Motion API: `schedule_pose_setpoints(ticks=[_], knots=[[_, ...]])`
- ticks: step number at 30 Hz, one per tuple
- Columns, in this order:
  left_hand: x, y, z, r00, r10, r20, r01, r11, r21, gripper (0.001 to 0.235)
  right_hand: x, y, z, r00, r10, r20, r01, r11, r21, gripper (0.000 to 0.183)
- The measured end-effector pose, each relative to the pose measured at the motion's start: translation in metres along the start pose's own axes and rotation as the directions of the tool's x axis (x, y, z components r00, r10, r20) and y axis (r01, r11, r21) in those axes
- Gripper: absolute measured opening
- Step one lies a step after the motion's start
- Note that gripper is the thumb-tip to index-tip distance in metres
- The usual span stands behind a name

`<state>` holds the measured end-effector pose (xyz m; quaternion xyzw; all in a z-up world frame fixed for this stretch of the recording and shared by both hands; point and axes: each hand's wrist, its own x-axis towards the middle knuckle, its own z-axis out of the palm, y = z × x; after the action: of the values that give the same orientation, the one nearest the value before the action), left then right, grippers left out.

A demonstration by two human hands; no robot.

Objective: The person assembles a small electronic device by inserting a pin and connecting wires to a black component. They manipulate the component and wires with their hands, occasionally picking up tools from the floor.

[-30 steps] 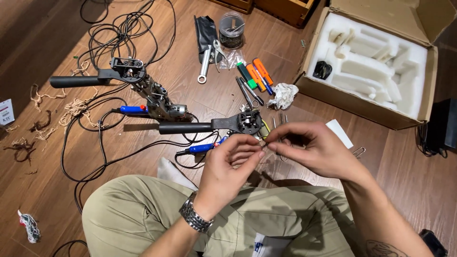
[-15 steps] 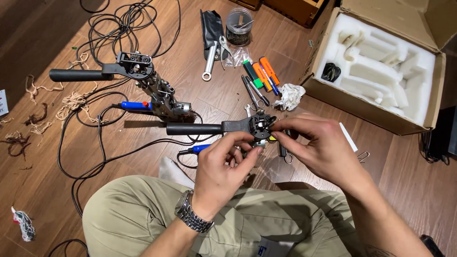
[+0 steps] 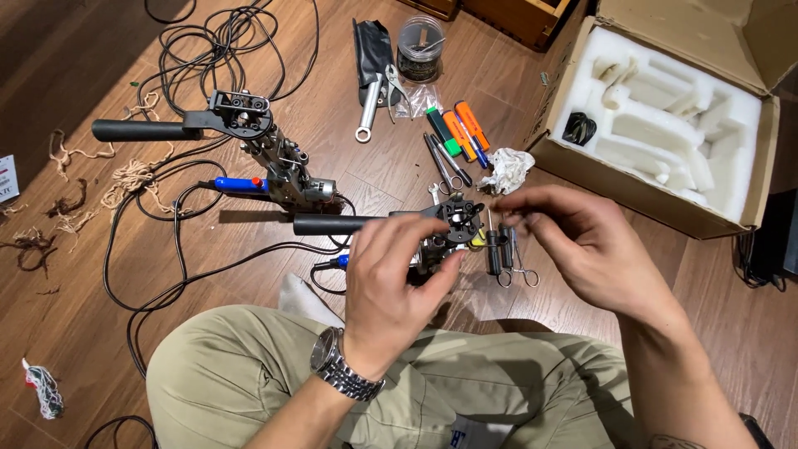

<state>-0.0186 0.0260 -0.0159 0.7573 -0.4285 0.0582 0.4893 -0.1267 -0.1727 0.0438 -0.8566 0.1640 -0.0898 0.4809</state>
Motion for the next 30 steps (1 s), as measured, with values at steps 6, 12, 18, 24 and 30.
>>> schedule_pose_setpoints(ticks=[6,12,18,24,30], knots=[[0.009,0.007,0.007,0.983,0.170,-0.063,-0.148,0.955,0.257,0.016,-0.005,0.006,0.010,0.987,0.010,-0.162,0.039,0.953,0.301,0.033],[0.002,0.005,0.016,0.978,0.191,-0.084,-0.152,0.929,0.338,0.012,-0.008,0.018,0.032,0.938,0.032,-0.344,0.111,0.915,0.388,0.013],[0.003,0.003,0.019,0.979,0.183,-0.093,-0.139,0.925,0.354,0.013,0.001,0.017,0.056,0.842,0.061,-0.536,0.184,0.901,0.393,0.020],[0.004,0.004,0.020,0.981,0.157,-0.113,-0.112,0.936,0.333,0.012,0.003,0.012,0.058,0.877,0.137,-0.461,0.222,0.736,0.639,0.023],[0.004,0.004,0.023,0.976,0.154,-0.152,-0.097,0.939,0.329,0.016,-0.004,0.008,0.056,0.880,0.114,-0.462,0.208,0.781,0.589,0.035]])
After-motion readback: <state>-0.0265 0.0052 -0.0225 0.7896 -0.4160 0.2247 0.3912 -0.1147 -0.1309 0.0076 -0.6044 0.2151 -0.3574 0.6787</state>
